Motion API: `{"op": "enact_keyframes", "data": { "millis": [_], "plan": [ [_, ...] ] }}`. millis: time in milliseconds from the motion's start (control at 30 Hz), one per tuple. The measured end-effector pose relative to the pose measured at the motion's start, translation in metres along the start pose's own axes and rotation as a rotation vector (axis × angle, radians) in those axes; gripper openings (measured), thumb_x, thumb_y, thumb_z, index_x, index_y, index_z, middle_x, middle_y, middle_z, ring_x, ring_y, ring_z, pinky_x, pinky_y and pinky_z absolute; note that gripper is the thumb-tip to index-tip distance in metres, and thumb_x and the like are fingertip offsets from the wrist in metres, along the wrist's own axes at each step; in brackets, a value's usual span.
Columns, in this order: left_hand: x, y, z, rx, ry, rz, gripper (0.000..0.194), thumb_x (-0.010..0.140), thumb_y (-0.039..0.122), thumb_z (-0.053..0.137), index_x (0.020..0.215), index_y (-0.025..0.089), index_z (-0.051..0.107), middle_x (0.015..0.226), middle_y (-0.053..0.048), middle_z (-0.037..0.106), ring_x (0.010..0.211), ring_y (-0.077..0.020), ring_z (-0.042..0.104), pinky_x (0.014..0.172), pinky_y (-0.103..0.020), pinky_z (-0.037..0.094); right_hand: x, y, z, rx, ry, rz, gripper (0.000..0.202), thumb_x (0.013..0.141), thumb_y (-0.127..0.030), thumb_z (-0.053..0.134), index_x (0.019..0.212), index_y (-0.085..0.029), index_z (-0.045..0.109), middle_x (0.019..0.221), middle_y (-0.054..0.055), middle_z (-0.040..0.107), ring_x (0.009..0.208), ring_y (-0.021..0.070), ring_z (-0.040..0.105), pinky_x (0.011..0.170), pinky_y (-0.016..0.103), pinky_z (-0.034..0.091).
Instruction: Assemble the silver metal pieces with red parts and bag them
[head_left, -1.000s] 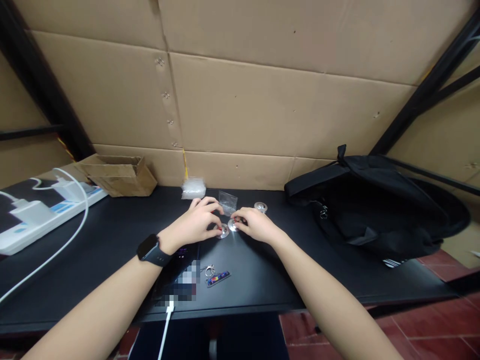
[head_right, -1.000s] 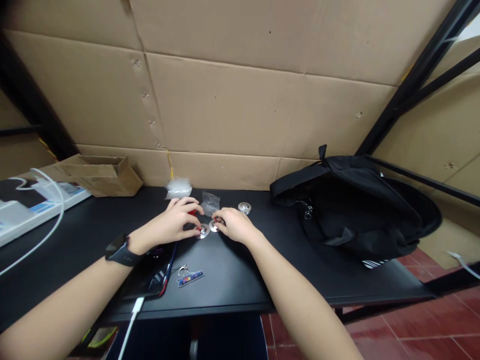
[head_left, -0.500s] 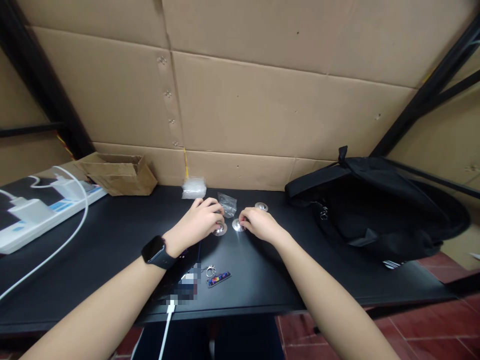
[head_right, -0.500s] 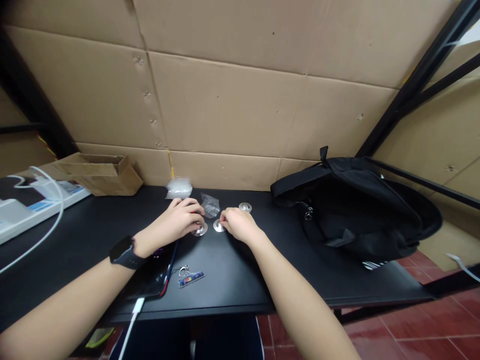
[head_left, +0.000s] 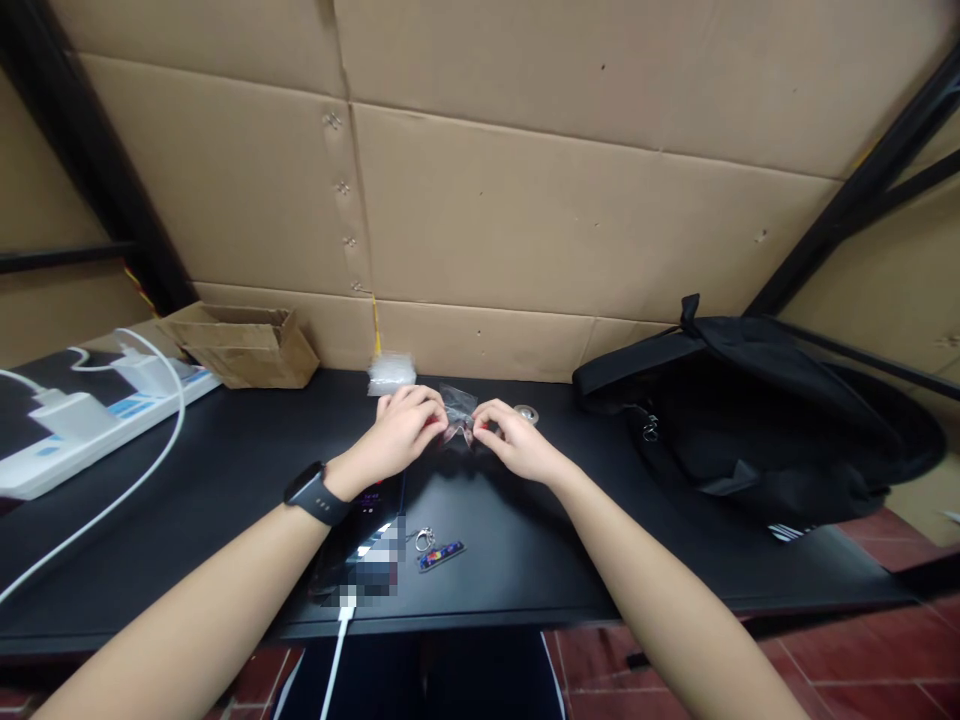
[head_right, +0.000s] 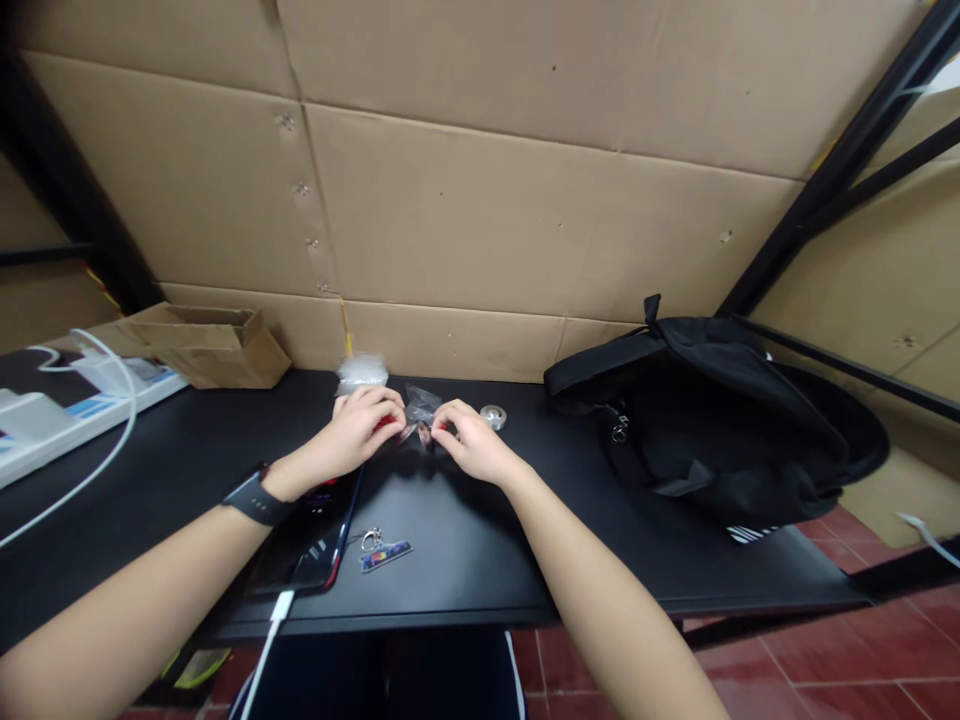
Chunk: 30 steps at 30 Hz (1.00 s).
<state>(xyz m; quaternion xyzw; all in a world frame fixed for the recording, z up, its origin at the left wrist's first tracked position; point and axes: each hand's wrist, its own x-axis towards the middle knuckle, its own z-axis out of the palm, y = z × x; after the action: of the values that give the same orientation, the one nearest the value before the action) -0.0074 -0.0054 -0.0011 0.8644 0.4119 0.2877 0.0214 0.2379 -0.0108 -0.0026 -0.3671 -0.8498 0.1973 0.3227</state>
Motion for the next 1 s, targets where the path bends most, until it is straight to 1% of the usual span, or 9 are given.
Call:
{"op": "enact_keyframes", "data": {
  "millis": [100, 267, 367, 500, 667, 733, 800, 867, 1000],
  "plan": [
    [0.003, 0.006, -0.001, -0.127, 0.081, -0.1, 0.019, 0.101, 0.033, 0.051, 0.094, 0.024, 0.066, 0.123, -0.005, 0.062, 0.117, -0.0257, 0.051, 0.098, -0.045, 0.036, 0.003, -0.007, 0.005, 0.202, 0.127, 0.048, 0.016, 0.099, -0.034, 0.054, 0.094, -0.02, 0.061, 0.116, 0.009, 0.058, 0.103, 0.0189, 0.06, 0.077, 0.028, 0.052],
    [0.003, 0.016, 0.003, -0.224, 0.133, -0.131, 0.022, 0.101, 0.038, 0.051, 0.093, 0.024, 0.067, 0.123, -0.006, 0.06, 0.121, -0.026, 0.05, 0.105, -0.046, 0.036, 0.004, -0.015, 0.018, 0.4, 0.232, 0.109, 0.021, 0.096, -0.042, 0.059, 0.094, -0.021, 0.06, 0.115, 0.008, 0.06, 0.102, 0.0184, 0.063, 0.082, 0.03, 0.055],
    [0.003, 0.017, 0.006, -0.229, 0.141, -0.146, 0.021, 0.1, 0.039, 0.054, 0.093, 0.025, 0.068, 0.121, -0.005, 0.061, 0.119, -0.0264, 0.051, 0.106, -0.048, 0.035, 0.004, -0.015, 0.023, 0.571, 0.232, 0.149, 0.025, 0.092, -0.046, 0.063, 0.095, -0.021, 0.059, 0.118, 0.007, 0.061, 0.094, 0.0169, 0.067, 0.077, 0.029, 0.058],
    [0.003, 0.018, 0.007, -0.265, 0.156, -0.137, 0.021, 0.099, 0.038, 0.055, 0.091, 0.024, 0.069, 0.115, -0.004, 0.062, 0.115, -0.0247, 0.053, 0.106, -0.045, 0.037, 0.003, -0.018, 0.025, 0.758, 0.197, 0.226, 0.03, 0.088, -0.049, 0.068, 0.094, -0.021, 0.058, 0.124, 0.006, 0.058, 0.09, 0.0167, 0.07, 0.068, 0.03, 0.064],
    [0.003, 0.019, 0.007, -0.252, 0.178, -0.145, 0.02, 0.099, 0.039, 0.056, 0.093, 0.024, 0.069, 0.116, -0.005, 0.063, 0.117, -0.0258, 0.052, 0.106, -0.046, 0.037, 0.002, -0.025, 0.023, 0.919, 0.166, 0.282, 0.032, 0.086, -0.048, 0.072, 0.097, -0.022, 0.056, 0.118, 0.004, 0.056, 0.08, 0.0164, 0.074, 0.06, 0.033, 0.066],
    [0.003, 0.02, 0.008, -0.244, 0.183, -0.145, 0.019, 0.099, 0.038, 0.057, 0.093, 0.025, 0.069, 0.115, -0.005, 0.063, 0.117, -0.0259, 0.052, 0.105, -0.046, 0.037, 0.001, -0.026, 0.021, 0.948, 0.153, 0.276, 0.033, 0.086, -0.045, 0.073, 0.107, -0.026, 0.056, 0.117, 0.003, 0.055, 0.081, 0.0166, 0.074, 0.062, 0.033, 0.066],
    [0.004, 0.022, 0.009, -0.242, 0.182, -0.148, 0.019, 0.099, 0.038, 0.057, 0.093, 0.024, 0.068, 0.115, -0.005, 0.063, 0.117, -0.0259, 0.052, 0.103, -0.045, 0.038, 0.001, -0.027, 0.02, 0.968, 0.137, 0.277, 0.039, 0.087, -0.043, 0.073, 0.12, -0.031, 0.056, 0.12, 0.003, 0.055, 0.084, 0.0171, 0.075, 0.066, 0.035, 0.067],
    [0.005, 0.022, 0.011, -0.229, 0.167, -0.151, 0.019, 0.099, 0.038, 0.055, 0.094, 0.025, 0.068, 0.116, -0.005, 0.063, 0.117, -0.026, 0.052, 0.101, -0.044, 0.038, 0.001, -0.026, 0.019, 0.977, 0.125, 0.296, 0.045, 0.087, -0.041, 0.073, 0.128, -0.033, 0.058, 0.122, 0.005, 0.056, 0.086, 0.0179, 0.075, 0.069, 0.035, 0.067],
    [0.006, 0.014, 0.01, -0.089, 0.131, -0.169, 0.028, 0.104, 0.044, 0.045, 0.104, 0.026, 0.066, 0.119, -0.005, 0.064, 0.118, -0.0275, 0.05, 0.099, -0.046, 0.036, 0.003, -0.022, 0.019, 0.966, 0.168, 0.333, 0.041, 0.082, -0.033, 0.077, 0.121, -0.028, 0.068, 0.121, 0.005, 0.059, 0.088, 0.0168, 0.073, 0.075, 0.032, 0.065]
  ]
}}
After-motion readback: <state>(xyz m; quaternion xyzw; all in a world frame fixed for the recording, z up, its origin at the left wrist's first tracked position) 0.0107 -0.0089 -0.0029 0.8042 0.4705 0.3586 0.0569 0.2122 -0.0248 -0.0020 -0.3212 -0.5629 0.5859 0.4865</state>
